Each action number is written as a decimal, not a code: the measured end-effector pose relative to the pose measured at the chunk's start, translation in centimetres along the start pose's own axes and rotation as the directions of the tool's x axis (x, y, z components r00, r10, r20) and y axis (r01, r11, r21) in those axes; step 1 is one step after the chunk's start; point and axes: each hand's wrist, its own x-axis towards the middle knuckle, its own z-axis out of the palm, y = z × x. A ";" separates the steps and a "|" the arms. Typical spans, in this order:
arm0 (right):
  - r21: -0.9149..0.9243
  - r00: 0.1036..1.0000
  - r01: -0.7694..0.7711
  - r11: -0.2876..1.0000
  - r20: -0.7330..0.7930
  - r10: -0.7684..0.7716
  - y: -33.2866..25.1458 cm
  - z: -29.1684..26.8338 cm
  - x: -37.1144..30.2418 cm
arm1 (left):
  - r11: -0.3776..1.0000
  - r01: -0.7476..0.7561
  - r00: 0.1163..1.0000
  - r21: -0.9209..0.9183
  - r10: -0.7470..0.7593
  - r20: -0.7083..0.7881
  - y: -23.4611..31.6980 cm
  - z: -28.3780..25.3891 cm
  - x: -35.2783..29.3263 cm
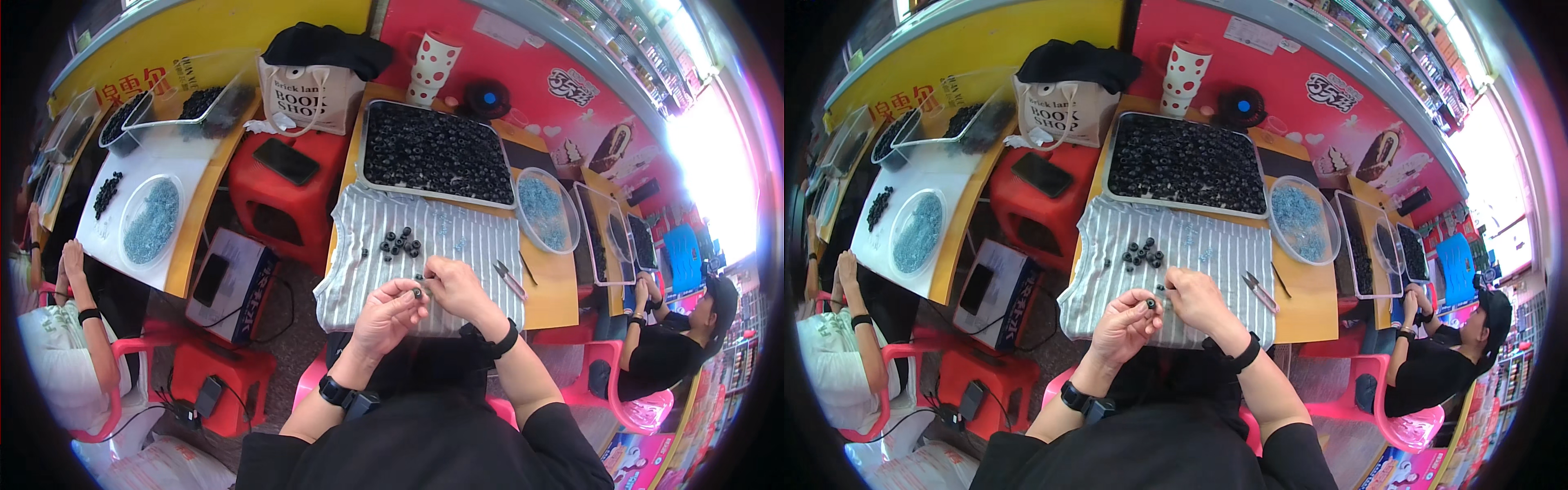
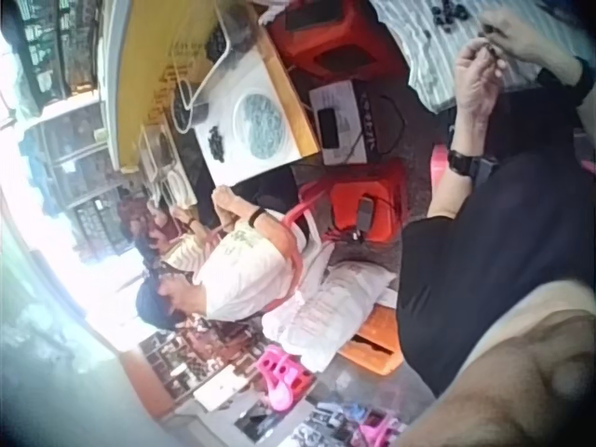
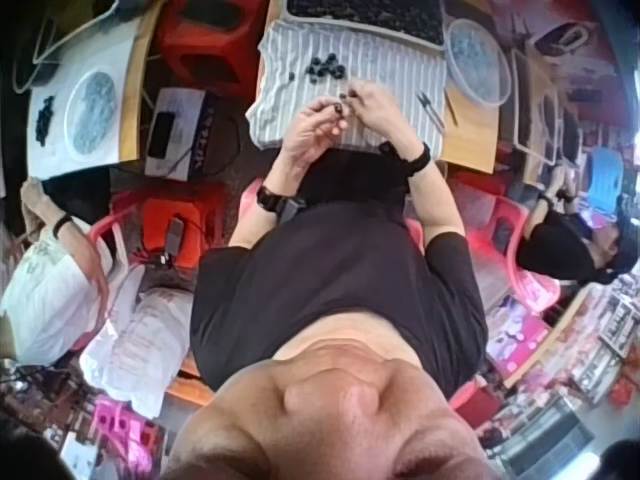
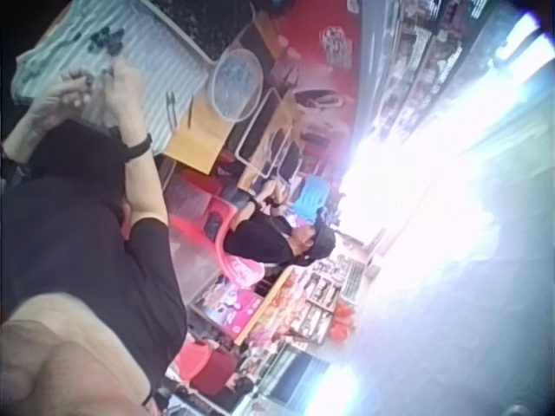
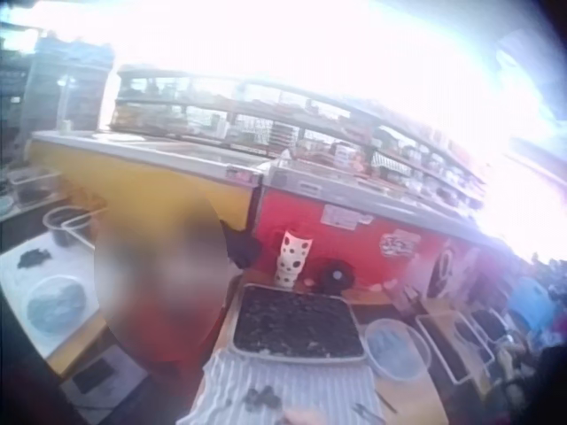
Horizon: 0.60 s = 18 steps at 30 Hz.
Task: Manually assembling small black plastic components at a workshop table.
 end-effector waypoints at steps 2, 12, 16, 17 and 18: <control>0.010 0.999 -0.051 0.999 0.012 0.051 0.5 -0.4 -0.9 | 1.000 0.002 1.000 0.010 -0.002 -0.004 0.0 0.1 -0.1; 0.235 0.969 -0.201 0.951 -0.092 0.227 2.3 -1.2 -4.3 | 0.997 -0.003 1.000 0.072 0.005 -0.027 -0.1 0.2 0.1; 0.022 0.950 0.021 1.000 -0.311 -0.013 2.5 0.5 -3.6 | 0.996 0.005 1.000 0.093 -0.003 -0.020 -0.2 0.1 0.1; 0.022 0.950 0.022 1.000 -0.313 -0.014 2.4 0.7 -3.6 | 0.995 0.009 1.000 0.098 -0.007 -0.023 -0.3 0.1 0.1; -0.013 0.959 0.006 1.000 -0.283 -0.009 1.7 0.6 -3.7 | 0.995 0.011 1.000 0.102 -0.008 -0.030 -0.3 0.0 0.1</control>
